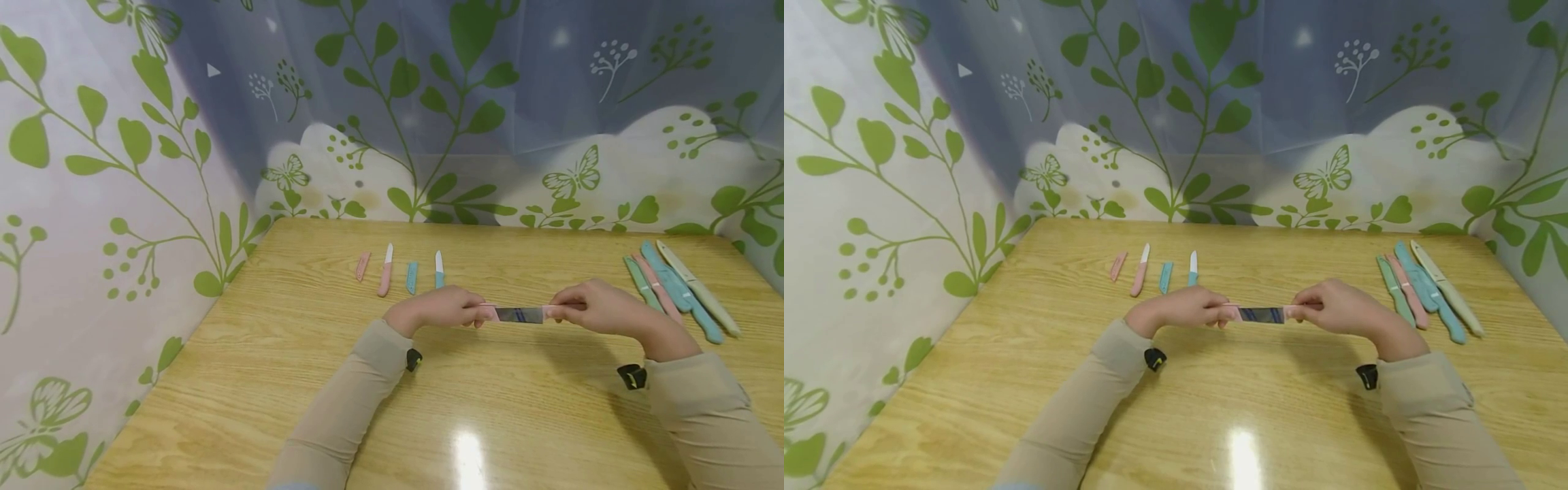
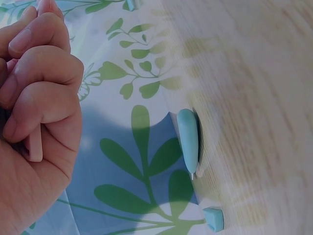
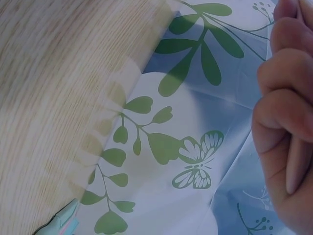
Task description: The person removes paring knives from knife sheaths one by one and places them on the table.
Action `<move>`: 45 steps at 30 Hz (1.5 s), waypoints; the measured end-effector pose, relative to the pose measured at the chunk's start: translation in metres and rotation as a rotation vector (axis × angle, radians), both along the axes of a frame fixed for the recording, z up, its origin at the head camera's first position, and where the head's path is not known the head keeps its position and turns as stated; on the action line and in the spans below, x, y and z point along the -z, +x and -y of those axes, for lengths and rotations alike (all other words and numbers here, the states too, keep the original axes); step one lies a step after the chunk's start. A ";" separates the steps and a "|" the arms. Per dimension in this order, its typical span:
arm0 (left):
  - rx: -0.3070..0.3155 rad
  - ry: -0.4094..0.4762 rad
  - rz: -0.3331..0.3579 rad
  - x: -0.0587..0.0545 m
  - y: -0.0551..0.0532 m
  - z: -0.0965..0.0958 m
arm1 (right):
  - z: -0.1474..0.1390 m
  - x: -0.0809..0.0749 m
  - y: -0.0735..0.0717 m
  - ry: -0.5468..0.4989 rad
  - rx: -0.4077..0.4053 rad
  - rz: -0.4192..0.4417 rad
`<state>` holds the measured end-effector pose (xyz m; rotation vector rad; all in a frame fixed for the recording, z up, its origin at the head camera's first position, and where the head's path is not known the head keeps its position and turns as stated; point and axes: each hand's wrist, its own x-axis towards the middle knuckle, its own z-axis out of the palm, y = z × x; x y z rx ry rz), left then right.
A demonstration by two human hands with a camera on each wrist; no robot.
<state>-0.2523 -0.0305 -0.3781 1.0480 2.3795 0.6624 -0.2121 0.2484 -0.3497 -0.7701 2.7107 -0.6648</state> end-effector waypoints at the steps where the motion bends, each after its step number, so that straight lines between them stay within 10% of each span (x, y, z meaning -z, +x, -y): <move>1: 0.000 0.000 0.000 0.000 0.000 0.000 | 0.000 0.000 0.000 -0.002 0.000 0.002; 45: -0.006 0.036 0.050 -0.003 0.000 0.004 | -0.006 -0.003 0.001 -0.019 0.002 -0.010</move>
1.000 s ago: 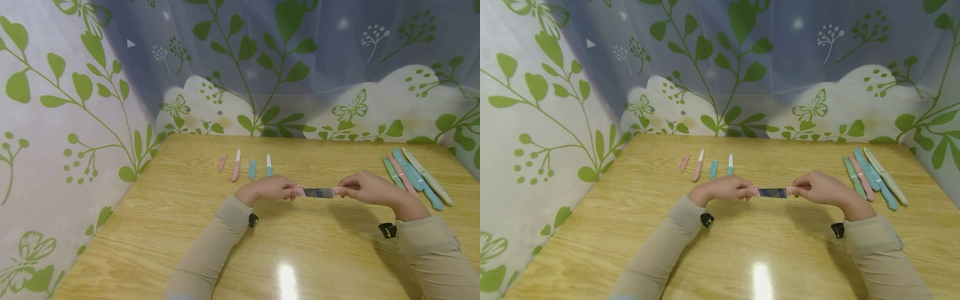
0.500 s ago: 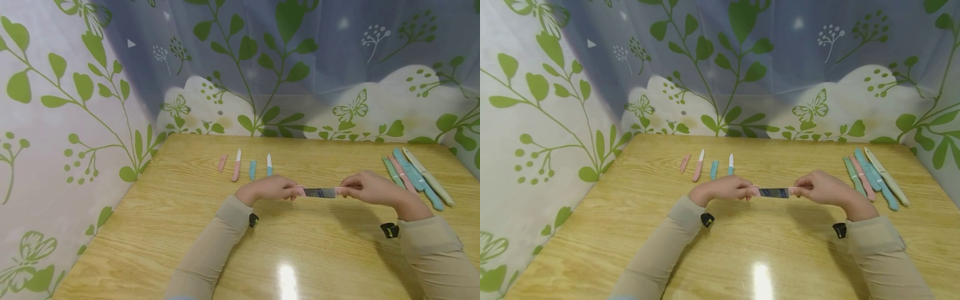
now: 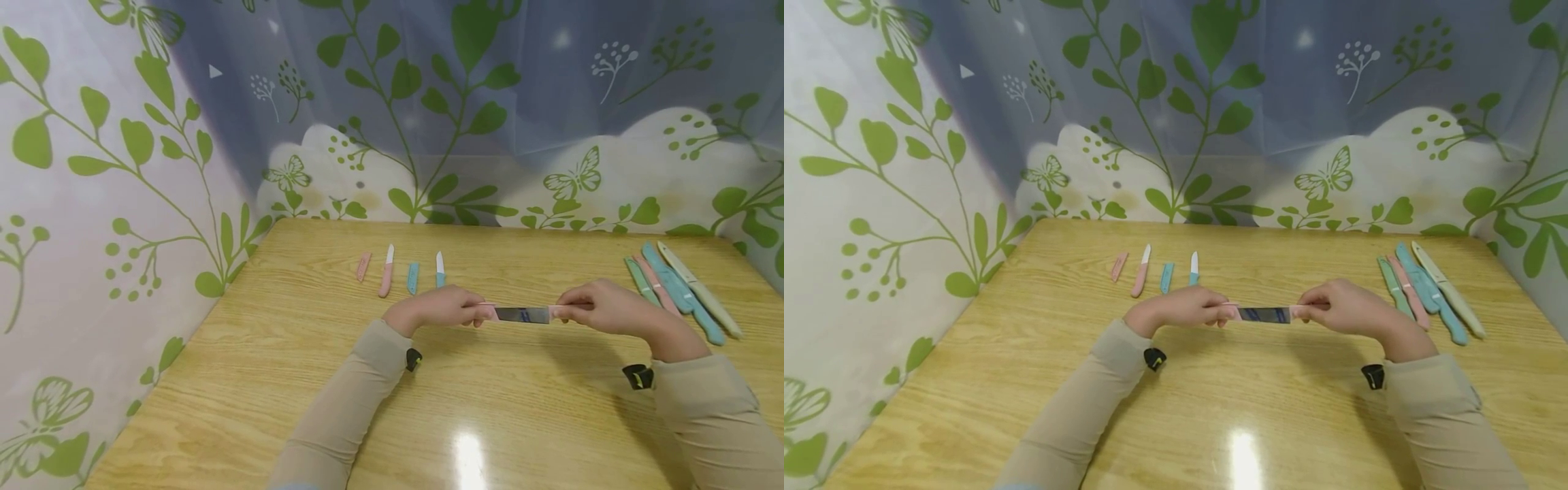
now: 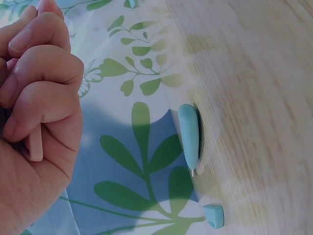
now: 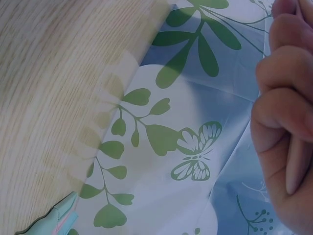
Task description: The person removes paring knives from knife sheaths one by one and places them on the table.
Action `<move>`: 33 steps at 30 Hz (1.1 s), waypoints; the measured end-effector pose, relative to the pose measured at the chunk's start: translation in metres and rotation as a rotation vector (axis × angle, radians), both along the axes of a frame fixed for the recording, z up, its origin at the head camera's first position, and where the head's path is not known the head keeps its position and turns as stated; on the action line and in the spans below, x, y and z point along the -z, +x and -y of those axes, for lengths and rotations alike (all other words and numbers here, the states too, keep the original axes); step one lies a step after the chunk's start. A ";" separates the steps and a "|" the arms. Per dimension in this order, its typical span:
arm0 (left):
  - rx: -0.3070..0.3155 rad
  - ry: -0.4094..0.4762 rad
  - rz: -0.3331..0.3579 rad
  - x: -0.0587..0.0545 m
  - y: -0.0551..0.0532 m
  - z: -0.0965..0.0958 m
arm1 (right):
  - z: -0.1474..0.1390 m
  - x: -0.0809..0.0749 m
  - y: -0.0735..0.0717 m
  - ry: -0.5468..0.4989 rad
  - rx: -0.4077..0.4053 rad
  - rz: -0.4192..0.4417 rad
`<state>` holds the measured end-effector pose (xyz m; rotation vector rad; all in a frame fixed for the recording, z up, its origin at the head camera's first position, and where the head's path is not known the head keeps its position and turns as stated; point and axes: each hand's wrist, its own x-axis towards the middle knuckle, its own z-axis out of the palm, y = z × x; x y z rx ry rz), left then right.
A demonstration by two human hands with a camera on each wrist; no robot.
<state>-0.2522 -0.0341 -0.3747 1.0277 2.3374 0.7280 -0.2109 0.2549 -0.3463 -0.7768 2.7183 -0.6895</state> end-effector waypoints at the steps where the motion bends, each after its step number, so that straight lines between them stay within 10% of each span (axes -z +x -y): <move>1: -0.003 -0.001 0.002 0.000 0.000 0.000 | 0.000 0.000 0.000 0.002 0.001 -0.001; 33: -0.001 0.004 -0.015 0.004 -0.004 0.001 | -0.004 0.000 0.000 0.000 0.016 0.014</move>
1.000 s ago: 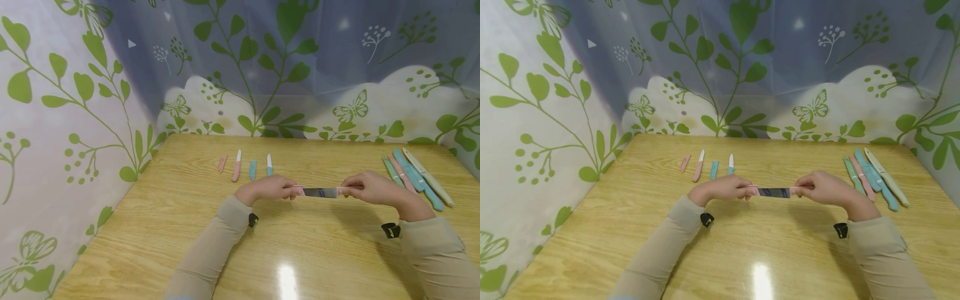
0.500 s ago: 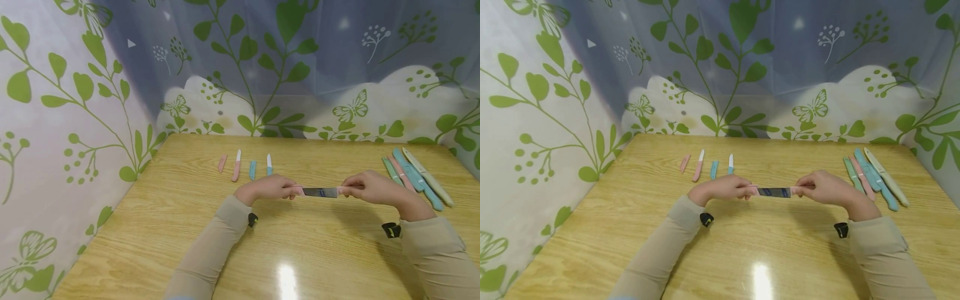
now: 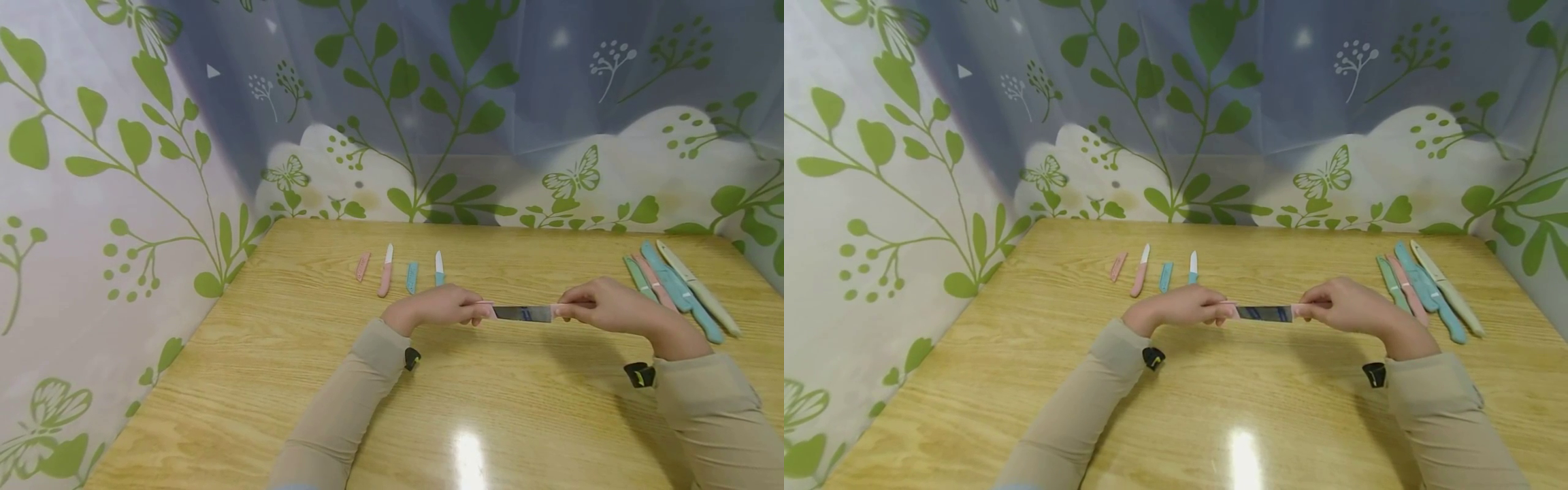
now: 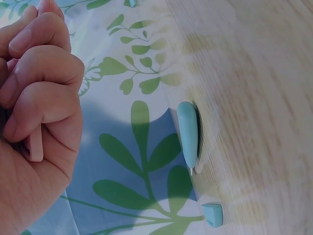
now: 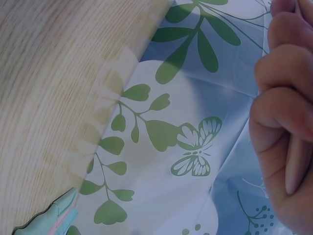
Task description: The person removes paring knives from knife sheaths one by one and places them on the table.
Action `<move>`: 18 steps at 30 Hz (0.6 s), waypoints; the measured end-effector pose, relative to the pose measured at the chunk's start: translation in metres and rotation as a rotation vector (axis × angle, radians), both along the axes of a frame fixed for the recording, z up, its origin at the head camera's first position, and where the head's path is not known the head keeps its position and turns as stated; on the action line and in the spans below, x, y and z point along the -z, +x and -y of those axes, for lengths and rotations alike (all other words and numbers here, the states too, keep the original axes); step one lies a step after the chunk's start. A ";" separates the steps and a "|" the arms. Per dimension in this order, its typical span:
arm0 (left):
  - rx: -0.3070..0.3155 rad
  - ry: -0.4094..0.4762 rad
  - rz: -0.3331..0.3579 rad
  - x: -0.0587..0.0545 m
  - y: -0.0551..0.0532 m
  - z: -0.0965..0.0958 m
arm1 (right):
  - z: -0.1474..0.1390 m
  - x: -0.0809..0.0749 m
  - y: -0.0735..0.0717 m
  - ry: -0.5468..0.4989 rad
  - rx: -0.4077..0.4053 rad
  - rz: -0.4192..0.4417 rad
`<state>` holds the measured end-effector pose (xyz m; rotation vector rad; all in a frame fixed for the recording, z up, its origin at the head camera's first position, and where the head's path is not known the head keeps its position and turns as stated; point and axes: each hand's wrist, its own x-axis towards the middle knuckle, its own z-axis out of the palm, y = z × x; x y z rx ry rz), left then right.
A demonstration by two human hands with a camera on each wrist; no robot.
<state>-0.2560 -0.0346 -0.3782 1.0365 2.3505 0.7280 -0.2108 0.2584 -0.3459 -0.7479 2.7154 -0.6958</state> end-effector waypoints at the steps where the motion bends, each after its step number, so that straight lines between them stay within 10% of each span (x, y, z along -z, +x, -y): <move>1: 0.000 -0.002 -0.002 0.000 0.000 0.000 | 0.000 0.000 0.000 0.001 0.001 0.000; 18: -0.007 0.000 -0.010 -0.003 0.002 0.001 | -0.001 -0.001 0.000 -0.001 0.005 0.011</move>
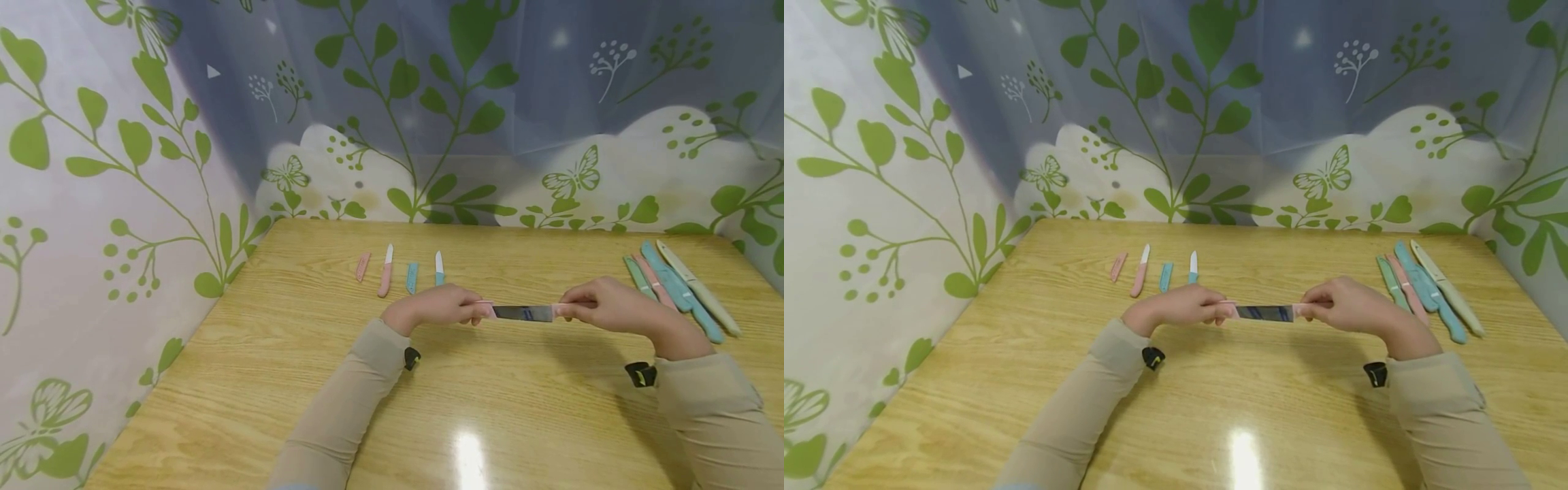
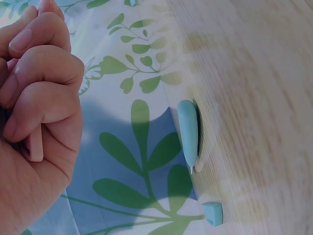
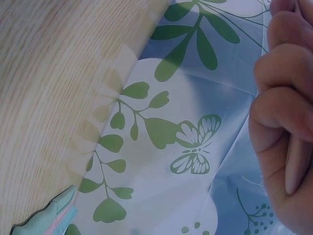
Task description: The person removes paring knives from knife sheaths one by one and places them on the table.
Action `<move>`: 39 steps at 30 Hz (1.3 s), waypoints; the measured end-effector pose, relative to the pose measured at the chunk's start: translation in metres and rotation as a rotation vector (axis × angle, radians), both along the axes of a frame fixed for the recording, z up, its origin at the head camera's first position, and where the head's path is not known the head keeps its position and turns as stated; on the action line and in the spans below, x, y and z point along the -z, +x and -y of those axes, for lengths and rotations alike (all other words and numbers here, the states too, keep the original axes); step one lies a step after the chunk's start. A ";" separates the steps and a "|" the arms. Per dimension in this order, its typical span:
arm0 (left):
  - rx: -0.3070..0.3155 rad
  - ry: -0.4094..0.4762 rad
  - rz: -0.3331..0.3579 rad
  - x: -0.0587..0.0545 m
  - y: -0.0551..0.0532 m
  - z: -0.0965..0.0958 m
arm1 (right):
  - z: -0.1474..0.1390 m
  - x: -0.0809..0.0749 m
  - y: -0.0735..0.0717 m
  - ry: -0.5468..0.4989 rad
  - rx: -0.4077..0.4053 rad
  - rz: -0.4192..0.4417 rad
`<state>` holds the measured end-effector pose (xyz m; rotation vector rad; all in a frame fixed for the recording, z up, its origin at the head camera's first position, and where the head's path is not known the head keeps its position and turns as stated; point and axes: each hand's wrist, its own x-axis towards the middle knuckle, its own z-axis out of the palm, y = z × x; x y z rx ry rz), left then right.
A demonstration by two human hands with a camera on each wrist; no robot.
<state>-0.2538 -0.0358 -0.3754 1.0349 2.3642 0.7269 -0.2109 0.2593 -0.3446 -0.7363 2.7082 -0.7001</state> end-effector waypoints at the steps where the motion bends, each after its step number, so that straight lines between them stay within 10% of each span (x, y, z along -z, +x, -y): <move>1: -0.001 0.001 -0.001 0.000 0.000 0.000 | 0.000 0.000 0.000 -0.001 -0.001 -0.003; 39: -0.015 0.006 -0.014 0.003 -0.003 0.003 | -0.004 -0.002 0.000 0.020 0.028 0.003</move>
